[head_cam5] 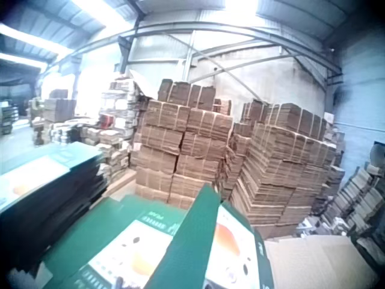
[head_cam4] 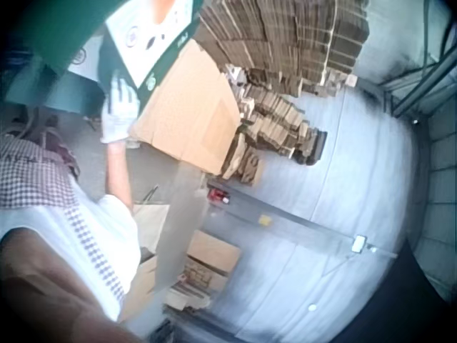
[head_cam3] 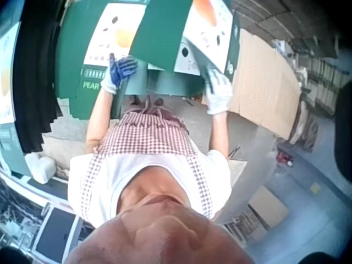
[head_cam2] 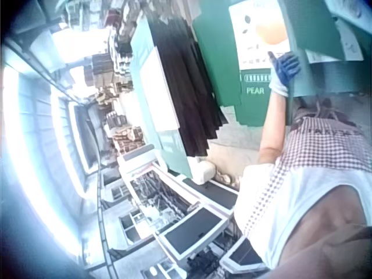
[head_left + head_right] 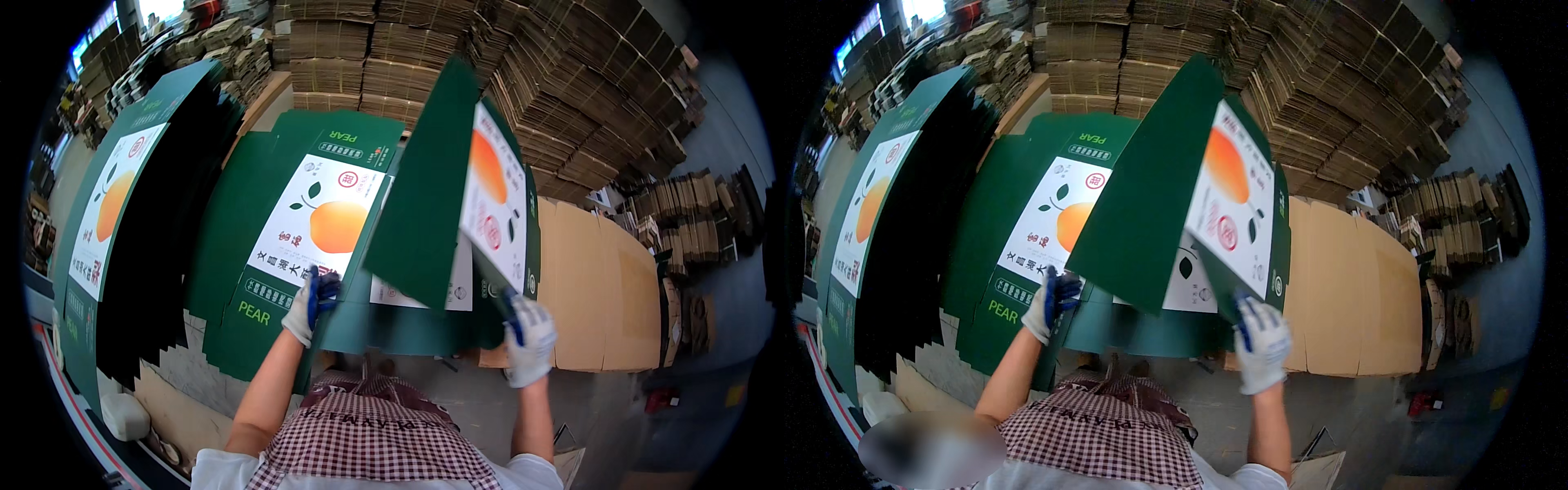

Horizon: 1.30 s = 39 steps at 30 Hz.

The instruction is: The person assembles flat cardboard boxes by folding and tucking the flaps into place. They repeatedly pick up flat sheets, fold the sides, and secure the flaps to form finished boxes, stacking them on a table.

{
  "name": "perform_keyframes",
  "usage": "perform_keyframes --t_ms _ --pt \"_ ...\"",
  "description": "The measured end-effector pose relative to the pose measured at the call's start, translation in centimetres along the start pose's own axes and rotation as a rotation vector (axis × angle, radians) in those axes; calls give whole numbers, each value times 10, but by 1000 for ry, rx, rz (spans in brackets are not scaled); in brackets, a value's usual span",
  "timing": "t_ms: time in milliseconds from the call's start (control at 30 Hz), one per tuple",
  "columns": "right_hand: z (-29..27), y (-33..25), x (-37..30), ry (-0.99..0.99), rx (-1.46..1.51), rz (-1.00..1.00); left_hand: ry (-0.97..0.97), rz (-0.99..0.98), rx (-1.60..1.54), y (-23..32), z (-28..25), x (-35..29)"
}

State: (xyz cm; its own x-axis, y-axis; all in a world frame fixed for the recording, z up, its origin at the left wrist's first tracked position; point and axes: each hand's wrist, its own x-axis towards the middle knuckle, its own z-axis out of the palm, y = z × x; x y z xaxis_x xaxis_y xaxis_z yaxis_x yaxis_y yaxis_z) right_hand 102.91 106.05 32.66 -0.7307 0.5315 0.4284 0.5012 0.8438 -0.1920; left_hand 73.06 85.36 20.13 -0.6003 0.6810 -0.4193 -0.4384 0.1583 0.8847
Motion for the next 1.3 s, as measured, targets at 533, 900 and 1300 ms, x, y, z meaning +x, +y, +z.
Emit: perform_keyframes --t_ms 533,900,1300 --pt "134 -81 -75 -666 660 817 -145 9 229 -18 36 -63" --pt "140 -114 -68 -148 1544 1366 -500 626 1643 5 -17 10" --pt "133 -131 -57 -53 1426 1318 -708 786 1847 -13 -23 84"
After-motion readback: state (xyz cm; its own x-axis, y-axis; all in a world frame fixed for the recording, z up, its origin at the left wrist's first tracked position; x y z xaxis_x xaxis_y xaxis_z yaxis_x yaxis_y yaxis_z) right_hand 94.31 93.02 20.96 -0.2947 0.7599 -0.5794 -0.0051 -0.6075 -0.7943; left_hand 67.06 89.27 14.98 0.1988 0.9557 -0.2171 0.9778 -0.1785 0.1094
